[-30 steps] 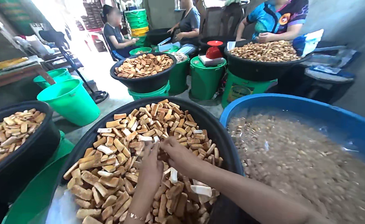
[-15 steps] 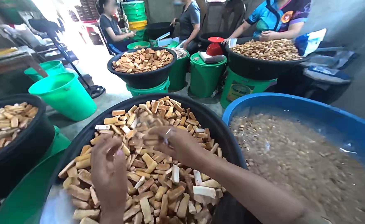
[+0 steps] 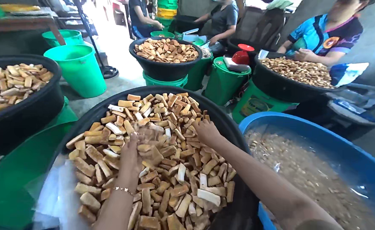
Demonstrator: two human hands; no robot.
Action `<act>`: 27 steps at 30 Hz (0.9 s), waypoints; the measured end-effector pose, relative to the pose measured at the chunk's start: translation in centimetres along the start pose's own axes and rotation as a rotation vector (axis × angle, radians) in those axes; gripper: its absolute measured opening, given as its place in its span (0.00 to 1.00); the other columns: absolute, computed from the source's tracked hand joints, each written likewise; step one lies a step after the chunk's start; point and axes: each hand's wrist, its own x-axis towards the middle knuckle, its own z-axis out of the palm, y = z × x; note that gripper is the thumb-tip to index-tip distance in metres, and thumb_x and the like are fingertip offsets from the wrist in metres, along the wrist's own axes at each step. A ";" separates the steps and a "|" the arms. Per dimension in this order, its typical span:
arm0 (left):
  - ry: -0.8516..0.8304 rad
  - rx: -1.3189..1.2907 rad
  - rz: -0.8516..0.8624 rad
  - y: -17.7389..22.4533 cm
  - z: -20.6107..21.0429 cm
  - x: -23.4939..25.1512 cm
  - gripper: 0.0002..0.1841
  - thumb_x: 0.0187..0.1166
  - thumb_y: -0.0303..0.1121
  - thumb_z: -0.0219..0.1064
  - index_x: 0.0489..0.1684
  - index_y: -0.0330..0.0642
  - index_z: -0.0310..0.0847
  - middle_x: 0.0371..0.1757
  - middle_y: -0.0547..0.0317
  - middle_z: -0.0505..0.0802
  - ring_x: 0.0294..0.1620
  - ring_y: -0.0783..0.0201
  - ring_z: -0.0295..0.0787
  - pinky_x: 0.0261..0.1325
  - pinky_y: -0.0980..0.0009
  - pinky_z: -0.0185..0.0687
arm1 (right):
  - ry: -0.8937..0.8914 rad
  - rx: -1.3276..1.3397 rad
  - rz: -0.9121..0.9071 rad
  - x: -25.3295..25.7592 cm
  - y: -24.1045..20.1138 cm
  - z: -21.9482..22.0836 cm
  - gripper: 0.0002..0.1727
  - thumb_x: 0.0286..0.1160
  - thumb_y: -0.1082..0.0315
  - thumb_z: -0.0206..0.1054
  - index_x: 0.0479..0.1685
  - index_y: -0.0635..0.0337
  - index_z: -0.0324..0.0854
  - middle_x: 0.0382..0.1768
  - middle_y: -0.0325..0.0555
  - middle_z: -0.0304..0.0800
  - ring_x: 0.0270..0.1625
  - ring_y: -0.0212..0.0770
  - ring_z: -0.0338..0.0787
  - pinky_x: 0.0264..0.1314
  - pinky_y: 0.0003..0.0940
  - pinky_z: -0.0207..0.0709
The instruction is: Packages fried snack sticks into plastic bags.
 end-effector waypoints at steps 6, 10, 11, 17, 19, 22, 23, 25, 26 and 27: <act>0.084 -0.041 -0.150 -1.0 0.0 0.5 0.19 0.94 0.44 0.49 0.57 0.35 0.72 0.32 0.54 0.83 0.25 0.65 0.84 0.29 0.70 0.84 | 0.130 0.104 0.002 0.1 1.6 -0.9 0.19 0.89 0.66 0.56 0.68 0.69 0.81 0.64 0.68 0.87 0.72 0.67 0.83 0.77 0.64 0.70; 0.084 -0.026 -0.172 -1.2 0.6 0.2 0.21 0.95 0.46 0.48 0.65 0.34 0.70 0.34 0.51 0.85 0.27 0.63 0.86 0.32 0.67 0.85 | 0.537 0.556 -0.160 -5.7 -0.9 -3.6 0.16 0.77 0.64 0.72 0.57 0.67 0.88 0.51 0.60 0.92 0.50 0.51 0.92 0.57 0.46 0.85; 0.071 0.007 -0.168 -1.2 0.9 -0.2 0.21 0.95 0.46 0.48 0.64 0.34 0.70 0.33 0.52 0.85 0.26 0.64 0.86 0.31 0.68 0.86 | 0.592 0.586 -0.265 -7.0 -2.2 -3.6 0.15 0.73 0.65 0.74 0.53 0.66 0.89 0.48 0.58 0.91 0.48 0.48 0.91 0.54 0.42 0.86; -0.181 0.105 -0.100 -1.5 2.9 -3.4 0.19 0.96 0.41 0.45 0.67 0.34 0.71 0.38 0.51 0.89 0.31 0.62 0.90 0.35 0.65 0.90 | 0.638 0.520 -0.496 -7.7 -7.0 -1.6 0.13 0.76 0.62 0.71 0.55 0.52 0.93 0.71 0.66 0.80 0.71 0.61 0.82 0.71 0.52 0.78; -0.286 -0.015 -0.154 -0.8 2.9 -4.1 0.20 0.96 0.43 0.41 0.72 0.39 0.67 0.44 0.53 0.91 0.38 0.62 0.92 0.41 0.66 0.91 | 0.441 0.575 -0.495 -7.4 -7.5 -2.1 0.17 0.79 0.67 0.68 0.65 0.53 0.90 0.78 0.67 0.75 0.78 0.63 0.77 0.79 0.54 0.73; -0.368 -0.115 -0.106 0.0 2.1 -3.8 0.16 0.96 0.36 0.42 0.69 0.39 0.69 0.45 0.55 0.92 0.42 0.64 0.93 0.47 0.68 0.91 | 0.471 0.728 -0.471 -6.9 -7.2 -2.8 0.15 0.84 0.70 0.61 0.62 0.63 0.88 0.65 0.60 0.86 0.64 0.50 0.88 0.69 0.43 0.82; -0.349 -0.128 -0.084 0.2 2.1 -3.6 0.14 0.95 0.33 0.43 0.64 0.38 0.71 0.42 0.56 0.93 0.40 0.65 0.93 0.46 0.69 0.91 | 0.519 0.770 -0.434 -6.8 -7.0 -3.0 0.16 0.87 0.68 0.58 0.61 0.66 0.87 0.57 0.57 0.90 0.57 0.45 0.90 0.63 0.39 0.84; -0.265 -0.160 -0.071 0.4 2.3 -3.3 0.12 0.94 0.29 0.44 0.55 0.36 0.74 0.36 0.57 0.92 0.36 0.66 0.93 0.43 0.70 0.91 | 0.535 0.851 -0.358 -6.6 -6.8 -3.3 0.18 0.89 0.65 0.56 0.60 0.66 0.87 0.49 0.52 0.91 0.49 0.37 0.90 0.56 0.33 0.84; -0.213 -0.179 -0.068 0.4 2.2 -3.1 0.12 0.94 0.29 0.44 0.52 0.36 0.75 0.35 0.57 0.91 0.35 0.67 0.92 0.42 0.70 0.90 | 0.508 0.914 -0.330 -6.7 -6.7 -3.4 0.18 0.89 0.65 0.55 0.59 0.66 0.87 0.47 0.48 0.91 0.45 0.32 0.90 0.53 0.29 0.84; -0.163 -0.200 -0.059 0.5 2.2 -2.9 0.12 0.94 0.29 0.44 0.51 0.36 0.75 0.34 0.57 0.92 0.34 0.67 0.92 0.40 0.71 0.90 | 0.477 0.992 -0.304 -7.0 -6.7 -3.6 0.17 0.89 0.66 0.56 0.58 0.66 0.87 0.44 0.45 0.92 0.42 0.29 0.90 0.50 0.27 0.85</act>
